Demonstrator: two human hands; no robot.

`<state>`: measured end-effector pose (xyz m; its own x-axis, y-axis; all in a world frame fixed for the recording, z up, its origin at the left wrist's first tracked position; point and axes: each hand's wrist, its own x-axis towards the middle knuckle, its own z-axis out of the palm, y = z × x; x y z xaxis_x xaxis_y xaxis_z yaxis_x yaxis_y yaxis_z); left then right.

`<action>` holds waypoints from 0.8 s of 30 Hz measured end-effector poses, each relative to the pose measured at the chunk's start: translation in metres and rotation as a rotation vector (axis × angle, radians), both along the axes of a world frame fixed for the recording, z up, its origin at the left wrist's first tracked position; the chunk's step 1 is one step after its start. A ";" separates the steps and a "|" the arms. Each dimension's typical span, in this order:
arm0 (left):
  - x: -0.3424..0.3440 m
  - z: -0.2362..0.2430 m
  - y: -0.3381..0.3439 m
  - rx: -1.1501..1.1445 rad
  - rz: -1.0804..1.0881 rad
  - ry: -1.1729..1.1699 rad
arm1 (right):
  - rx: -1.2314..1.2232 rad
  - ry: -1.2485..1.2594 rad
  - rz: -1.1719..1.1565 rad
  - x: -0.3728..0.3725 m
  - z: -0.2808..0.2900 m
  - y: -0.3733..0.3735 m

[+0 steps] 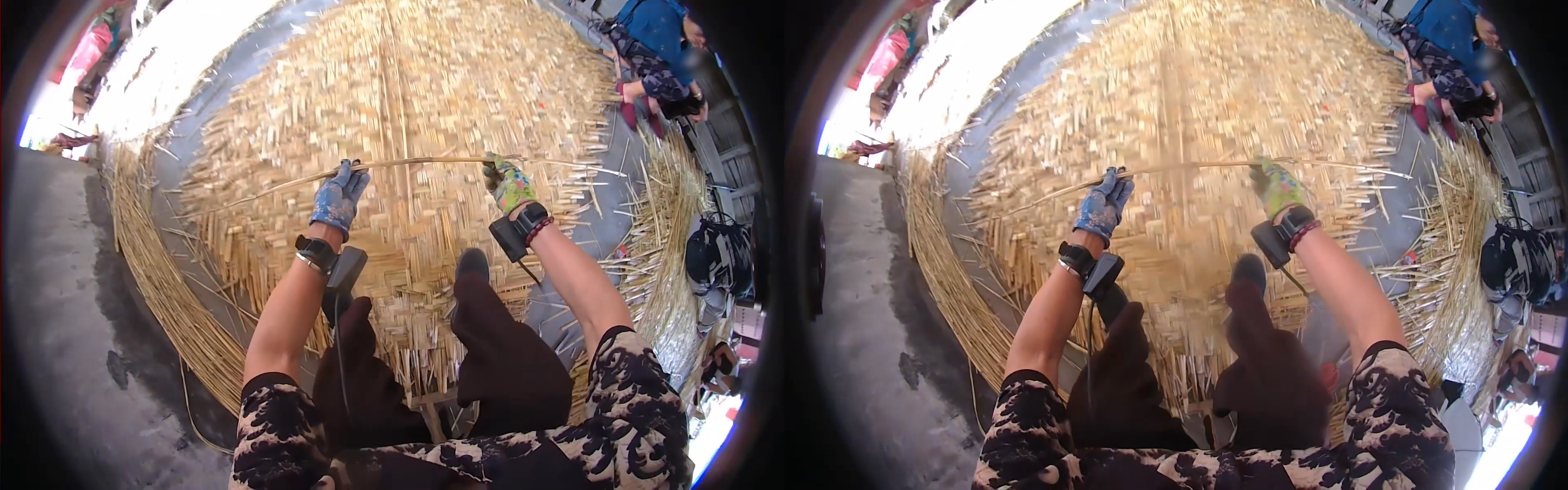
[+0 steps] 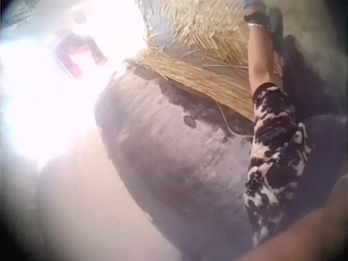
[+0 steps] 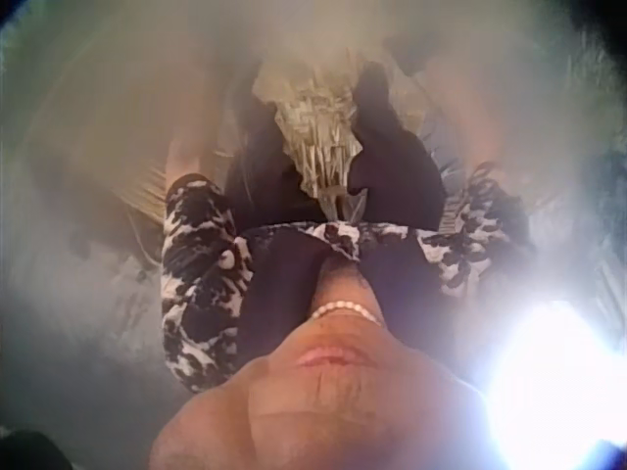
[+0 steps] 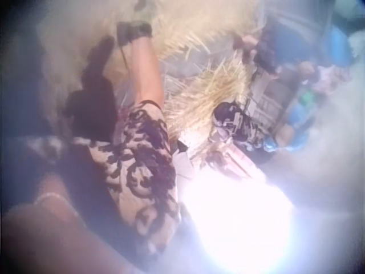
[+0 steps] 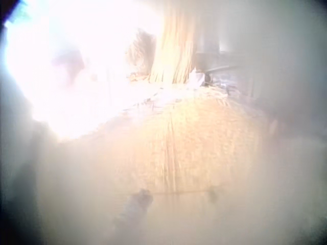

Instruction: The person is weaving a large mat or structure using thin wooden or bamboo strips.

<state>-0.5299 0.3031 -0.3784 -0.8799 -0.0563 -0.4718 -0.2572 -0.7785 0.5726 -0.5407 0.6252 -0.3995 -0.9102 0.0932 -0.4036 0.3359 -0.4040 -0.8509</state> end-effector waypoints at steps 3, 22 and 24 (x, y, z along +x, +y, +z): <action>0.013 -0.037 0.019 -0.021 -0.004 -0.095 | 0.270 -0.402 0.016 0.002 -0.033 -0.001; 0.003 -0.104 0.059 -0.200 0.100 -0.220 | 1.294 0.461 1.280 -0.062 -0.060 -0.065; 0.007 -0.116 0.072 -0.227 0.082 -0.123 | 1.272 0.690 1.460 -0.064 -0.076 -0.070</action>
